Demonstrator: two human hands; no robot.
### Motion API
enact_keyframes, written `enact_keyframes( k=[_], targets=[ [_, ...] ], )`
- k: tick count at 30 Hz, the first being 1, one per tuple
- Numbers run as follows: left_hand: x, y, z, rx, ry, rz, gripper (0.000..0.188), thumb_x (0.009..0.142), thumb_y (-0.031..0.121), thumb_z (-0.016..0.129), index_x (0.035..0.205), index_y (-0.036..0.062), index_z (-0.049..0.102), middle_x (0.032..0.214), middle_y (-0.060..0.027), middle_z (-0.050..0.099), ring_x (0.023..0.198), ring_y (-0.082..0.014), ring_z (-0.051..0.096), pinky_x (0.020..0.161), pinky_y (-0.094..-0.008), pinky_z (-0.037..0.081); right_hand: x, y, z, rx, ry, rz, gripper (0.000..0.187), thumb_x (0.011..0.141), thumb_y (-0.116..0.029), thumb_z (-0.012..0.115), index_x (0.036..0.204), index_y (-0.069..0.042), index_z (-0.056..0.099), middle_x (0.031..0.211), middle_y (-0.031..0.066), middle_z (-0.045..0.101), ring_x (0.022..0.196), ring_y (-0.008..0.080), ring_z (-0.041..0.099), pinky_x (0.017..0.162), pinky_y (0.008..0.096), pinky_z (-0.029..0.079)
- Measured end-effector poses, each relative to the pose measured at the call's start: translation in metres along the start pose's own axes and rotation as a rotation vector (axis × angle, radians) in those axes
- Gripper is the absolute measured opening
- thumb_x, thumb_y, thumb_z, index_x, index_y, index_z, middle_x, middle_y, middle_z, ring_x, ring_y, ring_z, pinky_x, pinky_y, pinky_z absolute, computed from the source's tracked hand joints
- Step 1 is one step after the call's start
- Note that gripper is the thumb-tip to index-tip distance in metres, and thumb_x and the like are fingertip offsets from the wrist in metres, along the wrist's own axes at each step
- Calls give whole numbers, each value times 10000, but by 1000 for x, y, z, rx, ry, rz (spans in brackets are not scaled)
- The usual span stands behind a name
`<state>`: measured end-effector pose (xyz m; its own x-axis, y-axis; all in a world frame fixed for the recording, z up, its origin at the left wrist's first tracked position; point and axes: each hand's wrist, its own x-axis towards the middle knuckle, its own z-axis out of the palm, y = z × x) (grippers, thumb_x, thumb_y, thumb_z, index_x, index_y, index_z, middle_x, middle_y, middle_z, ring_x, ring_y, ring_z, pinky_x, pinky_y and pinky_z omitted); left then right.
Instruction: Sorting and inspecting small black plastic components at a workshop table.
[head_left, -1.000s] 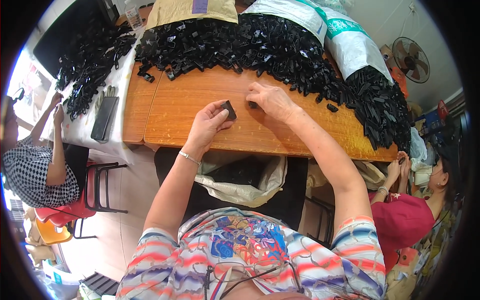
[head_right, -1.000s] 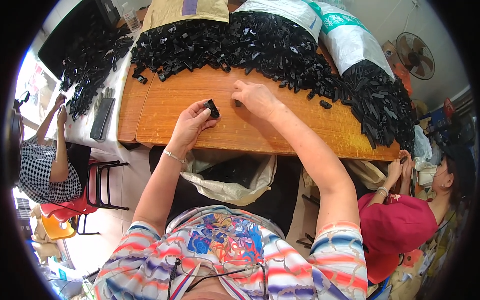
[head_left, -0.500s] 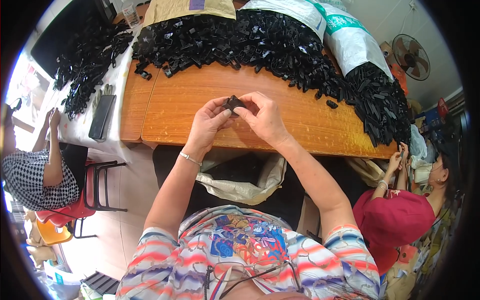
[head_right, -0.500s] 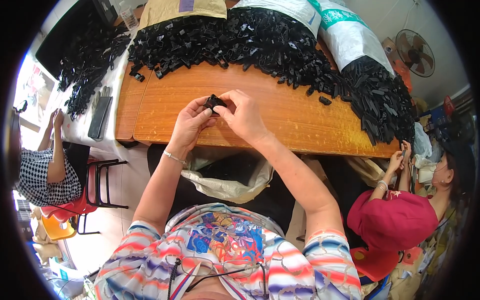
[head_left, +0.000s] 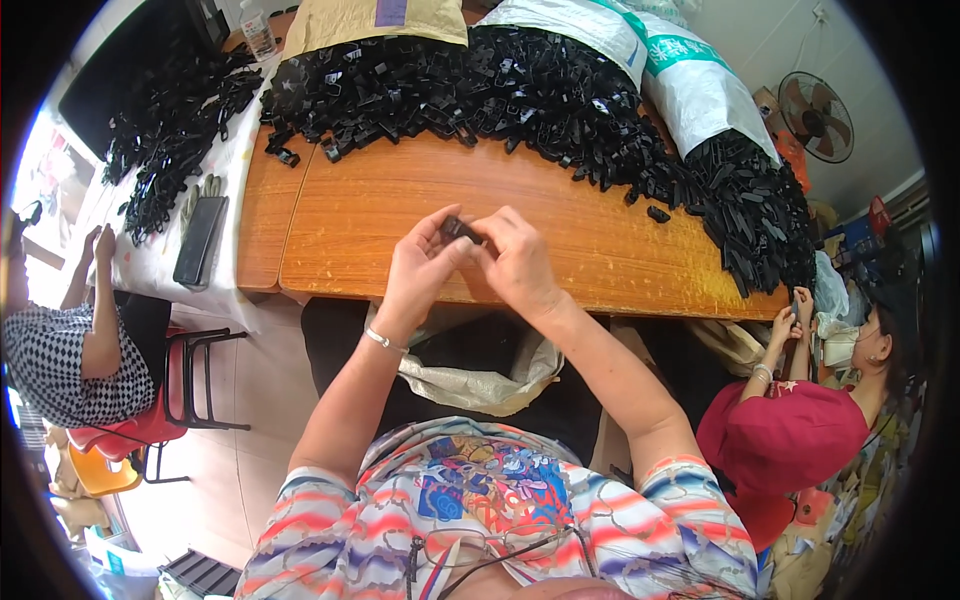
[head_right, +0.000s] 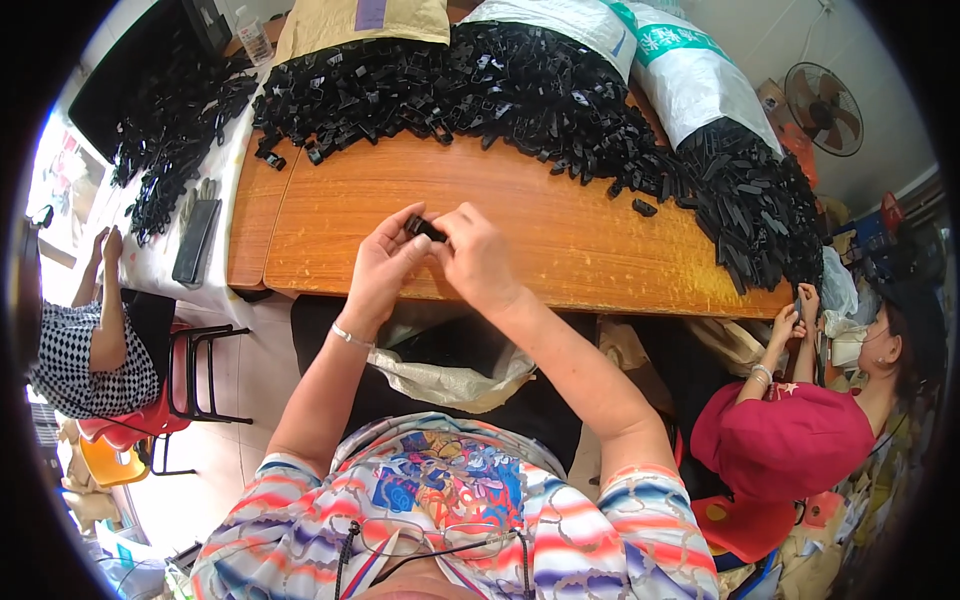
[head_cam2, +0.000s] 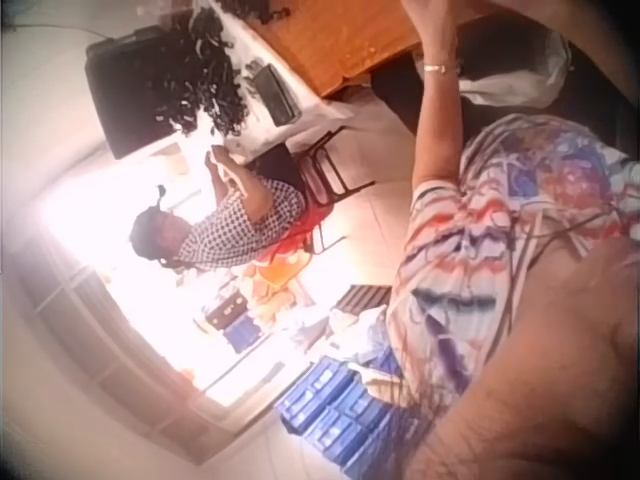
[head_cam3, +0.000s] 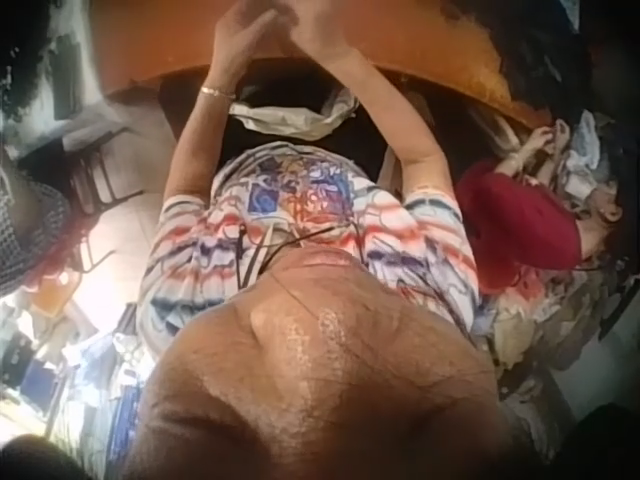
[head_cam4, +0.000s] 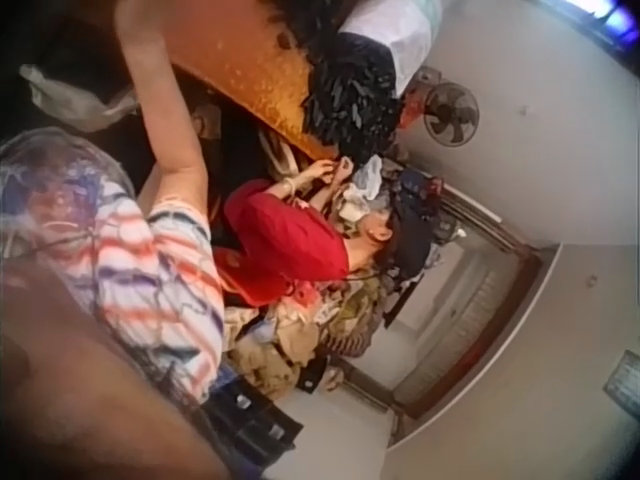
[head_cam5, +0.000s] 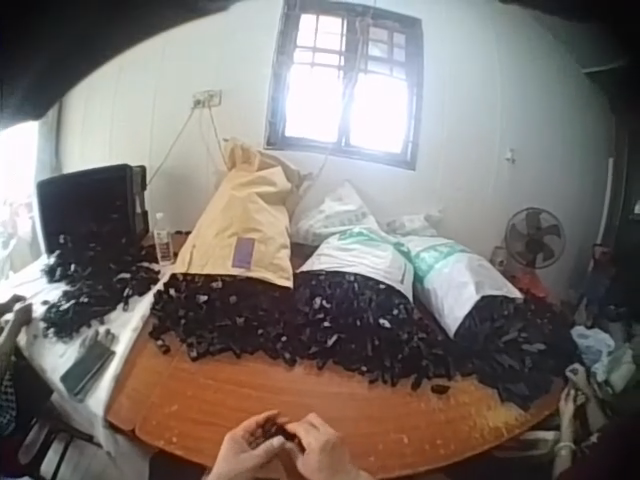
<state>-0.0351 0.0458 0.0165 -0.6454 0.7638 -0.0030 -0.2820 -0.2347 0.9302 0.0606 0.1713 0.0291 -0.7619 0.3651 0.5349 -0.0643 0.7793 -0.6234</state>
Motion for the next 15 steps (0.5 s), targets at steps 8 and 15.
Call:
enact_keyframes(
  k=[8, 15],
  targets=[
    [-22, 2, 8, 335, 64, 100, 212, 938, 84, 616, 1109, -41, 626, 859, -33, 668, 768, -69, 604, 670, -222, 501, -27, -21, -1, -9, -53, 78, 272, 748, -61, 757, 941, -52, 566, 860, 121, 577, 689, 309, 631, 581, 393, 509],
    [-35, 18, -7, 580, -40, 123, 282, 883, 96, 672, 1148, -1, 649, 984, -85, 673, 730, -105, 597, 679, -257, 507, -57, -22, -14, -42, -229, 109, 297, 778, -133, 748, 1002, -26, 585, 901, 152, 602, 715, 362, 625, 626, 432, 510]
  ],
)
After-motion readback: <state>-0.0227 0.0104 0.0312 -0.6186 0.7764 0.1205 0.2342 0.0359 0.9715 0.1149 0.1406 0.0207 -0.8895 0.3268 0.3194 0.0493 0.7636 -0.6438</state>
